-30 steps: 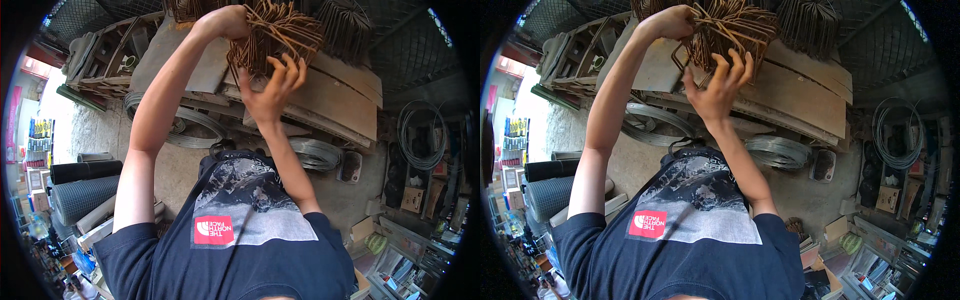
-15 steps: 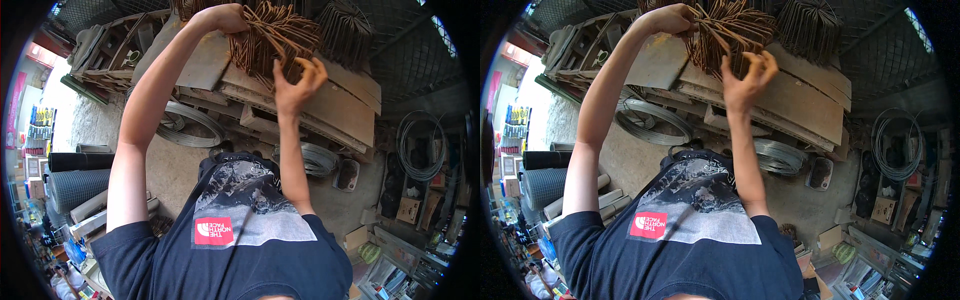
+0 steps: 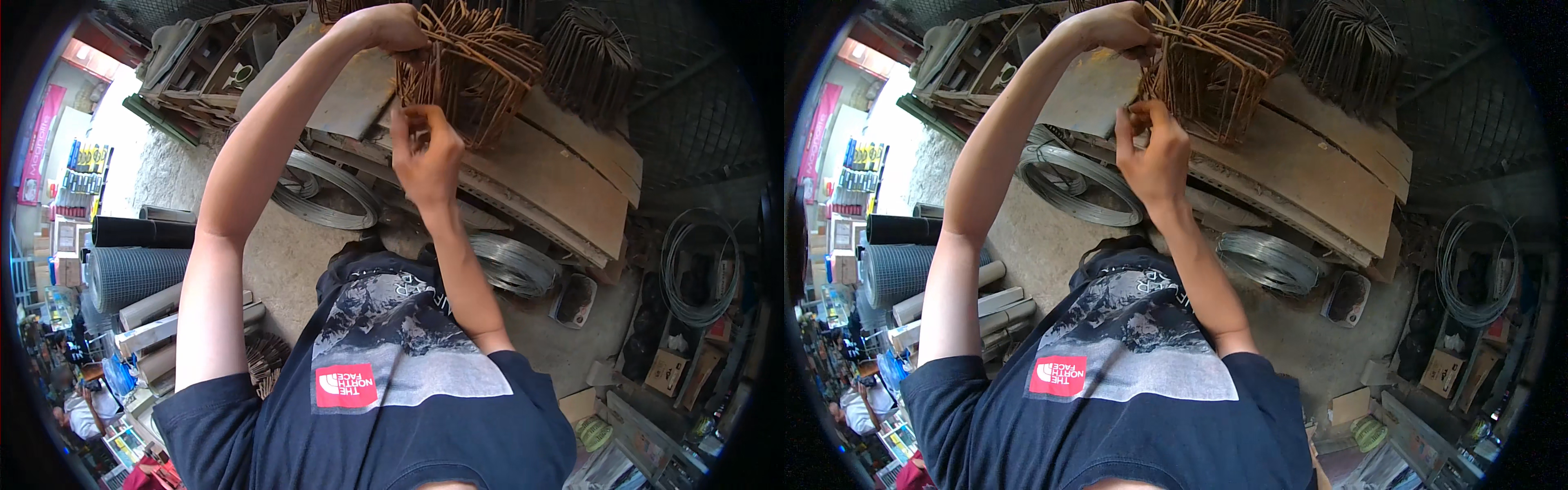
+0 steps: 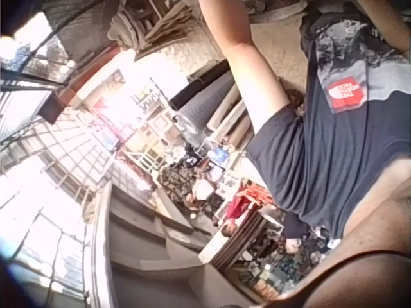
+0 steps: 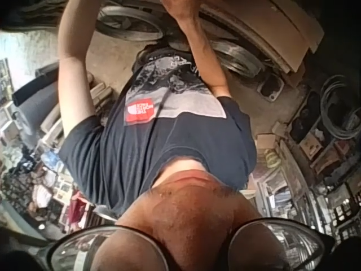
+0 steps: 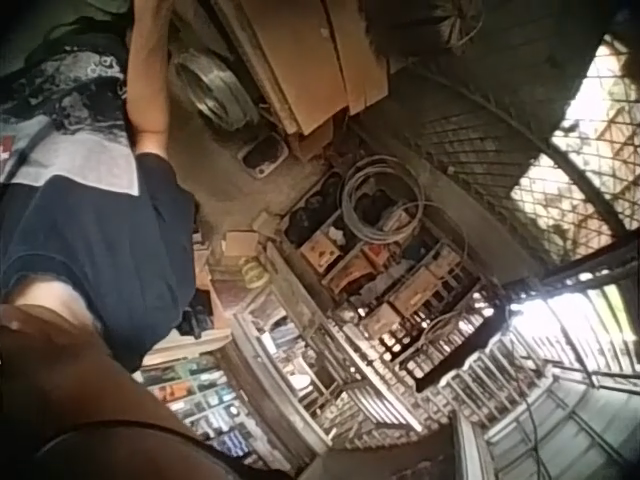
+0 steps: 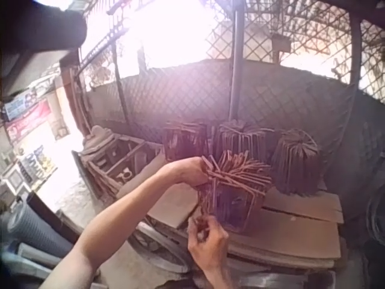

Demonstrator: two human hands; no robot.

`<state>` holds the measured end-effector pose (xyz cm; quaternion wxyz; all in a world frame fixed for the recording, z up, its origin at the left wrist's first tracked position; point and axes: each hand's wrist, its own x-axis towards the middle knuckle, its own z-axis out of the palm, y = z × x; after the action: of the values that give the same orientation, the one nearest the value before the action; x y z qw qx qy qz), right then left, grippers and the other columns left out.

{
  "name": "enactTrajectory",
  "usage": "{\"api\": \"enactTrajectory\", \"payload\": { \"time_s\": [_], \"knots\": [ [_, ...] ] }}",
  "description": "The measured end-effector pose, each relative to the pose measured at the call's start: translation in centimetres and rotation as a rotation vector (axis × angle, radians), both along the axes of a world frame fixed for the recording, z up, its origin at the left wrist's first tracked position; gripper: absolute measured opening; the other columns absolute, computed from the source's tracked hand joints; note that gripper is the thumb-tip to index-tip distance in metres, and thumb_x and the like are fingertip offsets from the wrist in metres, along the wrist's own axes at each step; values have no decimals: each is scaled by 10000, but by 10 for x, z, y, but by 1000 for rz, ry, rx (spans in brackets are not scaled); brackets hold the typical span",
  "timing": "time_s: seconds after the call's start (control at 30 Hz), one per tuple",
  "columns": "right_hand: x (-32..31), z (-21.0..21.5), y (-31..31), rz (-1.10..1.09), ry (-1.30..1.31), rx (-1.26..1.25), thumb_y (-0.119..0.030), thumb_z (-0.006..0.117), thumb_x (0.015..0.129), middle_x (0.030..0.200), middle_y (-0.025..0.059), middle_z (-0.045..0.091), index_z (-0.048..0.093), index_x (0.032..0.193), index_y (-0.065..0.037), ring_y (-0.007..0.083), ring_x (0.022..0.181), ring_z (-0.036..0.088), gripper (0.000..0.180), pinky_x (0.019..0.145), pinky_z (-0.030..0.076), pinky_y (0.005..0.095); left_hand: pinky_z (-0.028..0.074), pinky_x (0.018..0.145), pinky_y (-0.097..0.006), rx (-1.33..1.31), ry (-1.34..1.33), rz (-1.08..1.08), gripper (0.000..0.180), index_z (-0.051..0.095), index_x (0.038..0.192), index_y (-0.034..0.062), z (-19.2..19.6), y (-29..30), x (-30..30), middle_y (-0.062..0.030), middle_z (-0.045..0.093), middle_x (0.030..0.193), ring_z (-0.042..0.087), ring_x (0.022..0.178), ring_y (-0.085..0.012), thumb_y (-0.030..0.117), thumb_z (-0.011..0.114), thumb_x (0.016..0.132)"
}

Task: Organizing and bundling square-shaped metal ties or rebar stirrups in a hardware store or construction material area.

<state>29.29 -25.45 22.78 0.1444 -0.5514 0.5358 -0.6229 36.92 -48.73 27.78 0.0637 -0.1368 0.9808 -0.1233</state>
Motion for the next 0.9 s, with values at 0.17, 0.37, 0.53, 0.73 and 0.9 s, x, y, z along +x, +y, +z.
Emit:
{"api": "enactTrajectory", "payload": {
  "time_s": [0.17,0.37,0.53,0.73,0.9],
  "knots": [
    [3,8,-12,-118,-102,23,-216,678,818,787,175,661,582,900,10,306,701,659,259,637,501,377,477,546,-261,850,435,682,253,659,811,-27,39,56,-32,-82,673,716,625,609,-132,187,566,911],
    [-34,0,33,-361,88,122,-244,708,792,1052,227,554,511,1010,15,364,1040,564,392,812,468,427,577,686,-247,1016,382,565,235,648,890,-67,40,77,-83,-130,687,860,694,810,-193,138,536,917],
    [-131,-32,48,-957,440,16,-252,684,806,1160,306,489,529,937,31,413,1067,529,349,828,450,485,569,618,-210,1264,455,457,228,649,955,-37,10,85,-157,-114,694,889,686,769,-140,104,473,921],
    [-144,17,23,-644,138,394,-409,597,858,574,208,558,622,696,38,258,576,608,476,604,462,371,520,518,-184,1222,324,351,317,681,880,26,-11,69,-207,-46,707,839,642,614,-50,155,401,952],
    [-204,30,60,-1136,431,627,-514,560,844,620,173,637,696,659,-49,335,637,658,519,624,502,397,578,647,-234,1169,459,398,235,669,952,-66,21,115,-195,-130,698,889,693,739,-174,94,503,908]
  ]
}}
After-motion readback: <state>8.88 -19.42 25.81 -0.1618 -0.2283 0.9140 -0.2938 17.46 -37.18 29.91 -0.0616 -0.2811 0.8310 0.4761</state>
